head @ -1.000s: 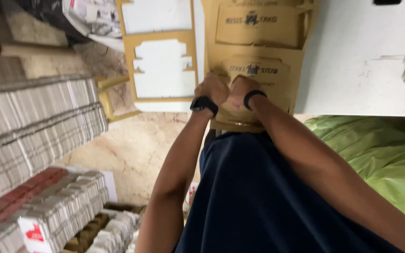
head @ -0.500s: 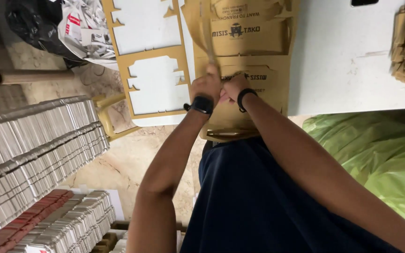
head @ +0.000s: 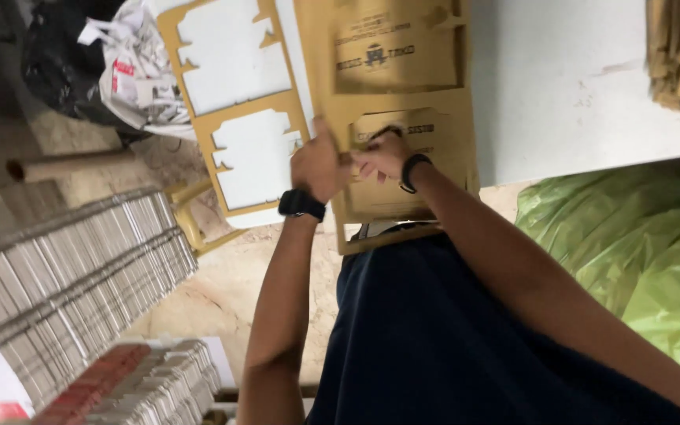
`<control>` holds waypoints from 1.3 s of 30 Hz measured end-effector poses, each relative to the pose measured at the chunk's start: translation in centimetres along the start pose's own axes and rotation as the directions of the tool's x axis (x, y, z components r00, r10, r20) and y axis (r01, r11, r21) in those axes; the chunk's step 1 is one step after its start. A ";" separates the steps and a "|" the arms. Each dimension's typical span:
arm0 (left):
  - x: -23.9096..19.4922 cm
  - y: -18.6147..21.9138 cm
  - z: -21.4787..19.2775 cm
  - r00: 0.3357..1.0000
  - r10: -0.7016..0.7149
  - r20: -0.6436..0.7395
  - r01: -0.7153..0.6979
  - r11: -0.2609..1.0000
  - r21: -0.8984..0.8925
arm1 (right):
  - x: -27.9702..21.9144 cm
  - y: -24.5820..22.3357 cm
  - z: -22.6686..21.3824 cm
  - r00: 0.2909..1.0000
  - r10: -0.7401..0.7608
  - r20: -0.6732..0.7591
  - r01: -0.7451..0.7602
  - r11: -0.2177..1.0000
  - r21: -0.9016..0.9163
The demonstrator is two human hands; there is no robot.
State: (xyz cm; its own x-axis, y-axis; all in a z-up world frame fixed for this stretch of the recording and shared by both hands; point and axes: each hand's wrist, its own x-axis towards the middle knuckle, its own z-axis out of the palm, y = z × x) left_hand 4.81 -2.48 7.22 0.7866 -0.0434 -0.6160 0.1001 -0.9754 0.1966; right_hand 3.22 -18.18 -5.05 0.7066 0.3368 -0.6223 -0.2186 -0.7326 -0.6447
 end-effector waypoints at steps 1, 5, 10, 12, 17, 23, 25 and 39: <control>0.9 -2.2 0.5 1.000 0.000 0.000 0.000 0.995 -0.100 | -1.0 -0.5 -1.3 0.997 0.066 0.045 -0.080 0.770 0.633; 2.5 -4.9 4.8 0.997 -0.078 0.001 0.074 0.951 -0.299 | -5.0 7.0 -2.9 0.918 0.232 -0.320 0.093 0.661 0.744; 2.2 -5.3 7.3 0.967 -0.192 -0.165 0.054 0.792 -0.608 | -5.6 13.6 -2.9 0.653 0.495 -0.573 -0.234 0.852 0.469; 3.4 -6.0 8.4 0.963 -0.204 -0.174 0.054 0.783 -0.620 | -5.8 11.0 -3.7 0.679 0.457 -0.574 -0.233 0.876 0.422; 2.6 -6.1 8.6 0.950 -0.236 -0.203 0.064 0.786 -0.615 | -6.7 6.7 -3.7 0.725 0.459 -0.513 -0.267 0.874 0.406; 2.3 -5.7 8.3 0.947 -0.225 -0.229 0.024 0.761 -0.649 | -6.5 6.9 -5.2 0.729 0.559 -0.394 -0.276 0.767 0.579; 1.2 -4.4 6.7 0.945 -0.232 -0.231 0.035 0.773 -0.633 | -7.1 6.2 -6.0 0.747 0.561 -0.356 -0.258 0.739 0.622; 1.6 -2.7 9.5 0.868 -0.211 -0.449 -0.119 0.791 -0.601 | -6.8 10.2 -8.8 0.837 0.444 -0.321 -0.151 0.750 0.644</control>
State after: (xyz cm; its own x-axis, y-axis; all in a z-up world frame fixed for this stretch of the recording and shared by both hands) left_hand 0.02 -1.99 -1.57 0.9355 0.2650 -0.2337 0.3518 -0.6361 0.6867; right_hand 2.12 -33.16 -3.44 0.7100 -0.2329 -0.6645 -0.7041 -0.2190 -0.6755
